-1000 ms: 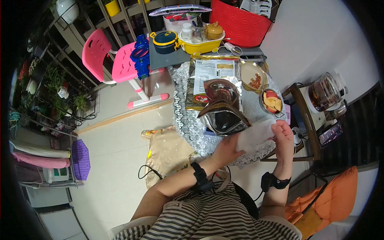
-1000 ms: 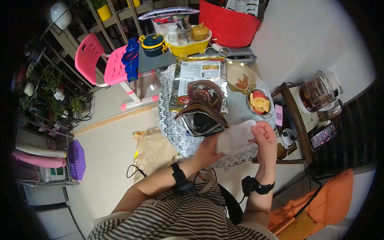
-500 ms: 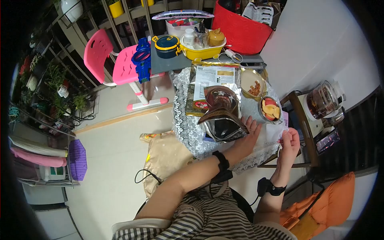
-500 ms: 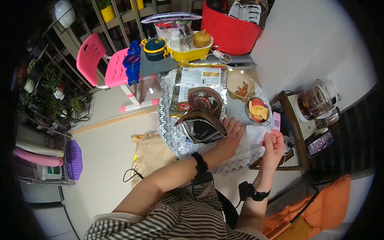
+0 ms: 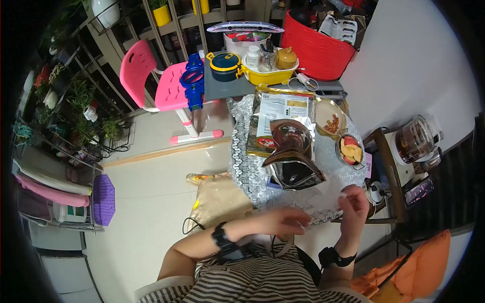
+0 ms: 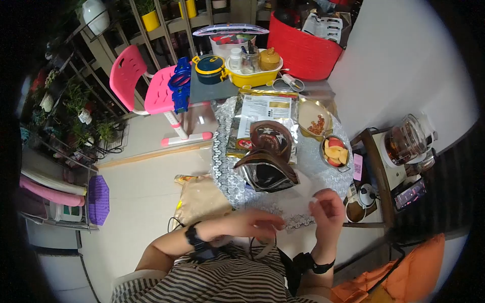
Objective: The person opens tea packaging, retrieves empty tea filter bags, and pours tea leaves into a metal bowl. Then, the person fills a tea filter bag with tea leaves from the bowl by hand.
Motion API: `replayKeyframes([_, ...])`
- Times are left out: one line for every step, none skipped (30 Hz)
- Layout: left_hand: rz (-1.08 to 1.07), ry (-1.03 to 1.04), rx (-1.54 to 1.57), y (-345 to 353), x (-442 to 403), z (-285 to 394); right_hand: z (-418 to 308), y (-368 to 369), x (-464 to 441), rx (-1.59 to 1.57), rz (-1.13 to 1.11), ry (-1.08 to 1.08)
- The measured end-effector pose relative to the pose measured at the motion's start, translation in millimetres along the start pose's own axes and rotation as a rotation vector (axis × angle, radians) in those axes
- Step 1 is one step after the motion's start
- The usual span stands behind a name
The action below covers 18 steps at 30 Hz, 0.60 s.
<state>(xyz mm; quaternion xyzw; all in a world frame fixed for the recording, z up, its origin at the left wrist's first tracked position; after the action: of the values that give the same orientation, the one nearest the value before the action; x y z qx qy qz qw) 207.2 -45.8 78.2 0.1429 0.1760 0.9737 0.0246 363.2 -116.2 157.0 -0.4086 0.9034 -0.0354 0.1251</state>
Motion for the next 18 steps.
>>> replayKeyframes([0.039,0.106,0.056,-7,17,1,0,12,2,-0.015,-0.086,0.026])
replayKeyframes([0.044,0.104,0.059,-11,33,-3,-3,22,4,-0.017,-0.09,0.028])
replayKeyframes([0.171,0.258,0.185,-21,55,14,-9,44,5,-0.047,-0.193,0.018])
replayKeyframes([0.3,0.411,0.313,-30,74,28,-14,66,9,-0.077,-0.297,0.01])
replayKeyframes([0.306,0.412,0.313,-27,83,33,-17,79,10,-0.079,-0.302,0.01])
replayKeyframes([0.373,0.493,0.389,-30,95,40,-15,97,12,-0.096,-0.346,0.058])
replayKeyframes([0.44,0.576,0.465,-35,107,44,-12,111,15,-0.111,-0.392,0.105])
replayKeyframes([0.446,0.581,0.464,-36,110,41,-11,121,15,-0.112,-0.399,0.102])
replayKeyframes([0.484,0.587,0.476,-39,112,35,-10,129,14,-0.055,-0.407,0.072])
replayKeyframes([0.52,0.591,0.491,-42,113,28,-8,134,15,0.003,-0.413,0.044])
replayKeyframes([0.521,0.595,0.496,-45,114,22,-6,137,15,0.008,-0.417,0.044])
replayKeyframes([0.567,0.532,0.47,-50,113,12,-3,139,16,0.047,-0.417,0.045])
replayKeyframes([0.609,0.467,0.444,-53,111,3,0,139,17,0.087,-0.415,0.048])
replayKeyframes([0.604,0.466,0.45,-54,110,1,5,140,18,0.092,-0.413,0.052])
replayKeyframes([0.678,0.458,0.44,-59,111,-1,12,140,19,0.026,-0.409,0.1])
replayKeyframes([0.752,0.449,0.43,-64,113,-4,16,139,21,-0.041,-0.404,0.148])
replayKeyframes([0.746,0.448,0.433,-65,111,-6,16,137,21,-0.037,-0.4,0.151])
replayKeyframes([0.769,0.464,0.447,-69,112,-9,18,135,22,-0.092,-0.389,0.252])
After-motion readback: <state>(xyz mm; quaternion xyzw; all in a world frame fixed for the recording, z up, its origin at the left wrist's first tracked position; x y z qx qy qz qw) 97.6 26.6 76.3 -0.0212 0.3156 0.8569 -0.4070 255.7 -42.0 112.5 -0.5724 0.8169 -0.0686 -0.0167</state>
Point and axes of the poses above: each hand's wrist, its own x-axis away from the middle knuckle, its own y-axis out of the palm, z = x × y, the point moved 8 cm from there along -x, towards the middle knuckle, and after that the axes turned 14 degrees about x, right-handed, at the moved point
